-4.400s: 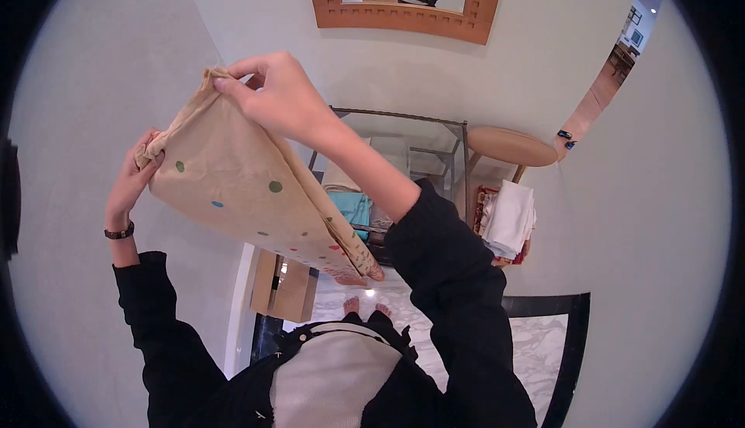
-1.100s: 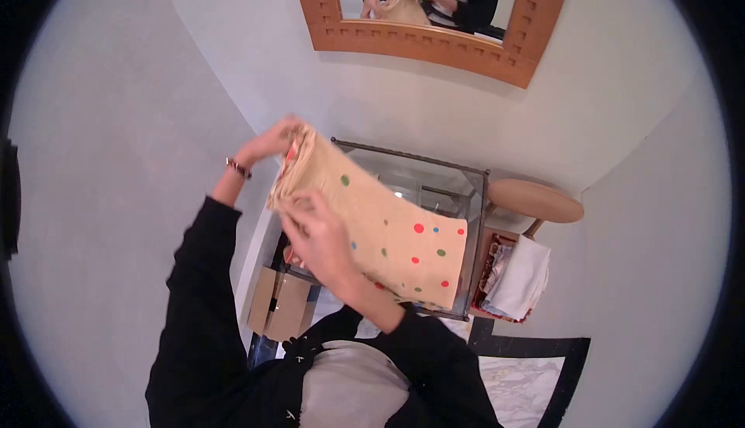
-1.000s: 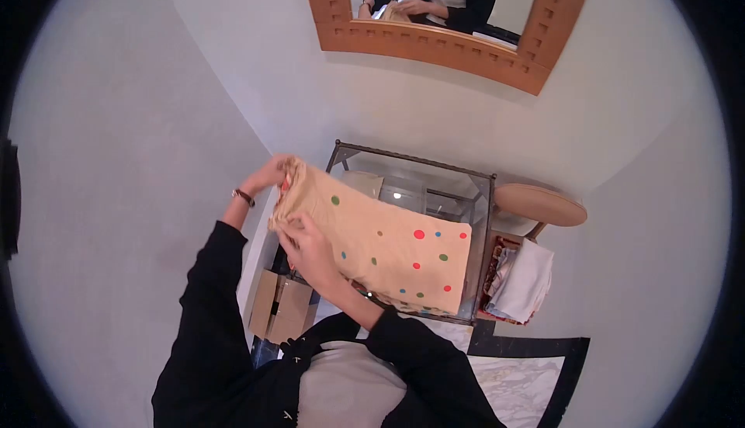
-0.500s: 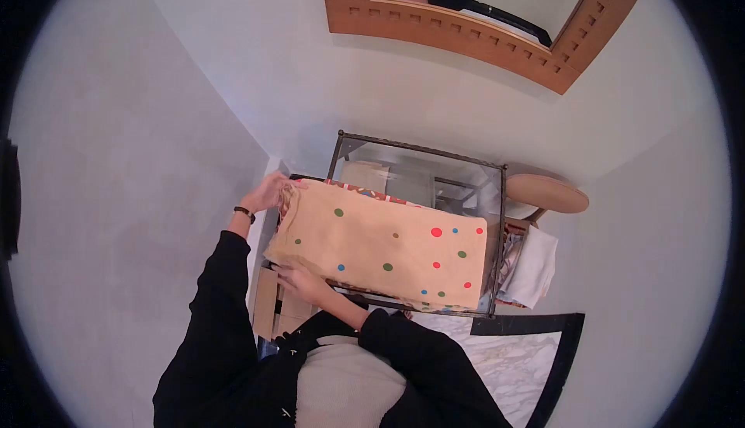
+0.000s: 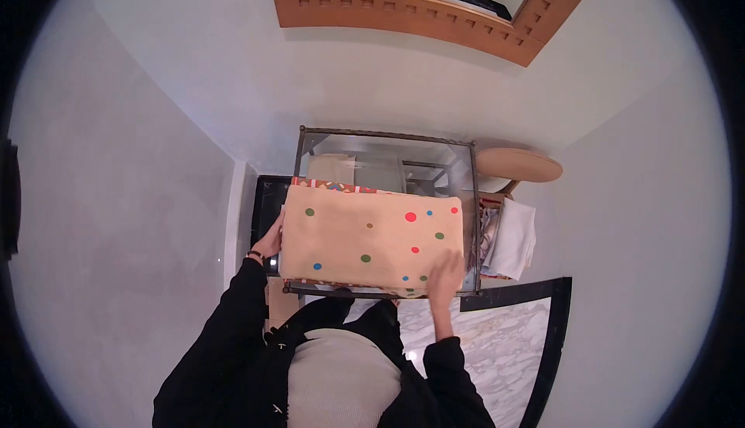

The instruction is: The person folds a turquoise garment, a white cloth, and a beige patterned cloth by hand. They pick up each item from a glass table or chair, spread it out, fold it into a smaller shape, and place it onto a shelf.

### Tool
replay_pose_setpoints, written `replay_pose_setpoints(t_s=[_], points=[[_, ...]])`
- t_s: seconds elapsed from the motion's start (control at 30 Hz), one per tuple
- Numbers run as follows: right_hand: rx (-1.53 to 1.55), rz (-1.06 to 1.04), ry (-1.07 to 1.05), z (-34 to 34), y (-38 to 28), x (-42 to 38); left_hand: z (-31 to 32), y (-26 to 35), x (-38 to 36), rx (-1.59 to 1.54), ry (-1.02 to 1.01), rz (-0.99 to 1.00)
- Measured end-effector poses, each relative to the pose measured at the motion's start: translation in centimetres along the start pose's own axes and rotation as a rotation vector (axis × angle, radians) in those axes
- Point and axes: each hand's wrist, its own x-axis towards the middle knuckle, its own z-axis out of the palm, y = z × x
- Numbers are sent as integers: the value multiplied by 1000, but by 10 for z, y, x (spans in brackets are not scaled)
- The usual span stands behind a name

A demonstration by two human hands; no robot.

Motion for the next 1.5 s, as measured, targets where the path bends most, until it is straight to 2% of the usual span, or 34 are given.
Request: replay_pose_setpoints(t_s=[0.1, 0.17, 0.27, 0.33, 0.37, 0.47, 0.5, 0.6, 0.73, 0.83, 0.93, 0.97, 1.07, 1.1, 1.2, 1.23, 1.33, 1.4, 1.5], points=[[23, 250, 27, -7, 32, -8, 17, 0, -27, -164, -157, -89], [204, 345, -52, 0, 51, -8, 11, 2, -38, -167, -201, -184], [412, 363, -92, 19, 74, -4, -3, -8, -34, -168, -145, -199], [602, 416, -138, 30, 84, 6, -2, -15, -41, -154, -116, 8], [491, 503, -293, 12, 75, 19, -2, -18, -44, -149, -101, 112], [653, 467, -505, 8, 84, 43, -21, -14, -58, -212, -61, 72], [801, 594, -616, 3, 83, 50, -13, -7, -73, -226, -30, 100], [1103, 708, -824, -4, 89, 60, 2, 7, -100, -148, 24, 96], [1143, 610, -779, -5, 112, 69, 19, 8, -102, 159, 239, 319], [1212, 599, -736, -13, 134, 78, 66, 9, -119, 209, 283, 449], [1151, 560, -644, -40, 162, 91, 91, -12, -110, 390, 243, 442], [1097, 563, -651, -46, 176, 95, 104, -22, -108, 446, 271, 547], [1017, 549, -590, -60, 206, 98, 121, -59, -86, 652, 364, 654], [1008, 576, -617, -60, 220, 104, 138, -63, -88, 695, 471, 648], [878, 518, -614, -38, 236, 88, 154, -75, -95, 727, 701, 609], [921, 533, -625, -36, 241, 85, 148, -84, -89, 763, 758, 700], [1019, 588, -687, -42, 239, 89, 163, -88, -105, 701, 844, 692], [1024, 625, -701, -44, 237, 90, 147, -101, -104, 777, 863, 812], [1006, 529, -786, -43, 245, 101, 147, -107, -116, 765, 838, 863]])
